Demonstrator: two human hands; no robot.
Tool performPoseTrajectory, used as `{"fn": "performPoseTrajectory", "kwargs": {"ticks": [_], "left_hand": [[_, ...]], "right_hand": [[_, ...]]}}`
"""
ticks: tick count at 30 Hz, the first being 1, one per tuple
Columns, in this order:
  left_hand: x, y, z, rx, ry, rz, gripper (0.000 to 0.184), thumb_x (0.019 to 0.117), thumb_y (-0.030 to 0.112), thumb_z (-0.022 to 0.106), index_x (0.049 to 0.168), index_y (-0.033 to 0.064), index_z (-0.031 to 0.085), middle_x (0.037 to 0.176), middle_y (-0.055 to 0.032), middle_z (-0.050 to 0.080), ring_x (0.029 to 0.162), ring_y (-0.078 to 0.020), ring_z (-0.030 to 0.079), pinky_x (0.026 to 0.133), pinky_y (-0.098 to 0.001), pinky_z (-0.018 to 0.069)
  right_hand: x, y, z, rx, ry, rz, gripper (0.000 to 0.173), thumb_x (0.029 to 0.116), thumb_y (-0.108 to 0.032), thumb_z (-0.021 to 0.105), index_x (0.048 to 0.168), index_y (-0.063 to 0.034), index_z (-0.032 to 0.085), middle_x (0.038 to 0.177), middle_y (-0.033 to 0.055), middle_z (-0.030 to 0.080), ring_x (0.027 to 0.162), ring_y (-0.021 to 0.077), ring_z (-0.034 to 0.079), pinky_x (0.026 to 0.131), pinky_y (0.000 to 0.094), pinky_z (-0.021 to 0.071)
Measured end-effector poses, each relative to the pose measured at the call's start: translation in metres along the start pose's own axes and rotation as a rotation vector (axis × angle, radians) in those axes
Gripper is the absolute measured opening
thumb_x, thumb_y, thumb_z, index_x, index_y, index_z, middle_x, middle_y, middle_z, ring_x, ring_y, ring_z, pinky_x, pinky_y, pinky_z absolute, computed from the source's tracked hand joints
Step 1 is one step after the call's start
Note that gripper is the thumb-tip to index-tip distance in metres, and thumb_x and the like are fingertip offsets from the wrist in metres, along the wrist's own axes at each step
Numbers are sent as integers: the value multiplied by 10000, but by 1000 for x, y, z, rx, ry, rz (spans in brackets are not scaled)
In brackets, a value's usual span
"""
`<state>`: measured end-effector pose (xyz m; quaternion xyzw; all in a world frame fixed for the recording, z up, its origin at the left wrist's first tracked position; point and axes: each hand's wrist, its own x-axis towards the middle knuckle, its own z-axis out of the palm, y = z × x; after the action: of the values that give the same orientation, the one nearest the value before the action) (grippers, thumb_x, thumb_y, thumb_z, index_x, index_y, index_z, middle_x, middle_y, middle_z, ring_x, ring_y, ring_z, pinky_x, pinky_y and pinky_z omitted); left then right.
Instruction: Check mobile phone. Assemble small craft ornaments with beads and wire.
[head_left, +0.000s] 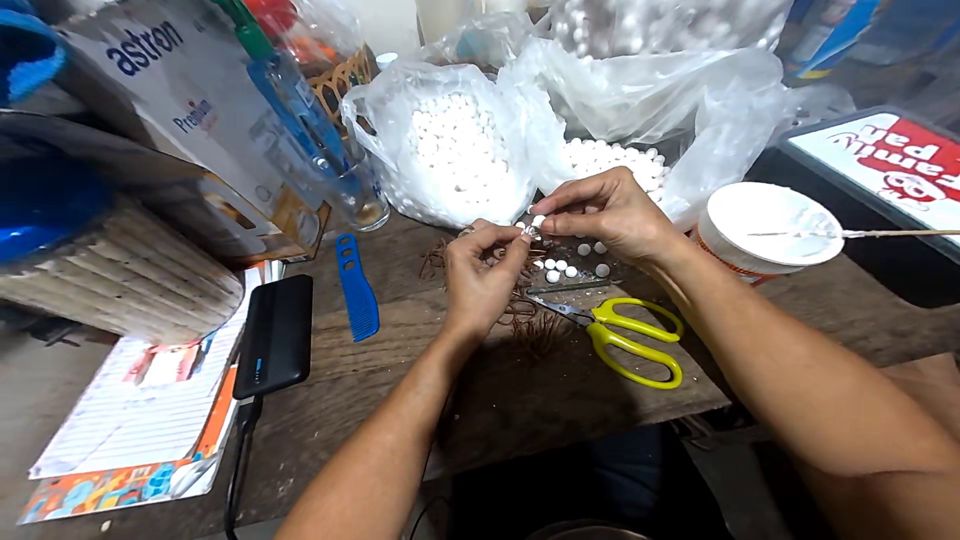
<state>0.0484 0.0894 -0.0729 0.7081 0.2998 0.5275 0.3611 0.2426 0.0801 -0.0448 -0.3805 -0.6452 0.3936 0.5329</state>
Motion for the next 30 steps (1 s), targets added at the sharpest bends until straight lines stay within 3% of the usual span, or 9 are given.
{"fn": "performPoseTrajectory", "kwargs": {"ticks": [12,30], "left_hand": [[0,0,0,101,-7,51,92,918,9,657,838,12,702,804,0,599,710,14,555,630,-117,458],[0,-4,0,191,-3,102,80,919,14,657,854,2,702,794,-12,617,715,14,561,643,-118,457]], "right_hand": [[0,2,-1,-197,-83,-162,148,893,25,664,1022,26,738,971,24,718,854,-3,676,769,155,575],[-1,2,2,-326,-117,-240,119,921,-6,666,1003,28,745,940,54,703,853,-7,662,789,137,556]]}}
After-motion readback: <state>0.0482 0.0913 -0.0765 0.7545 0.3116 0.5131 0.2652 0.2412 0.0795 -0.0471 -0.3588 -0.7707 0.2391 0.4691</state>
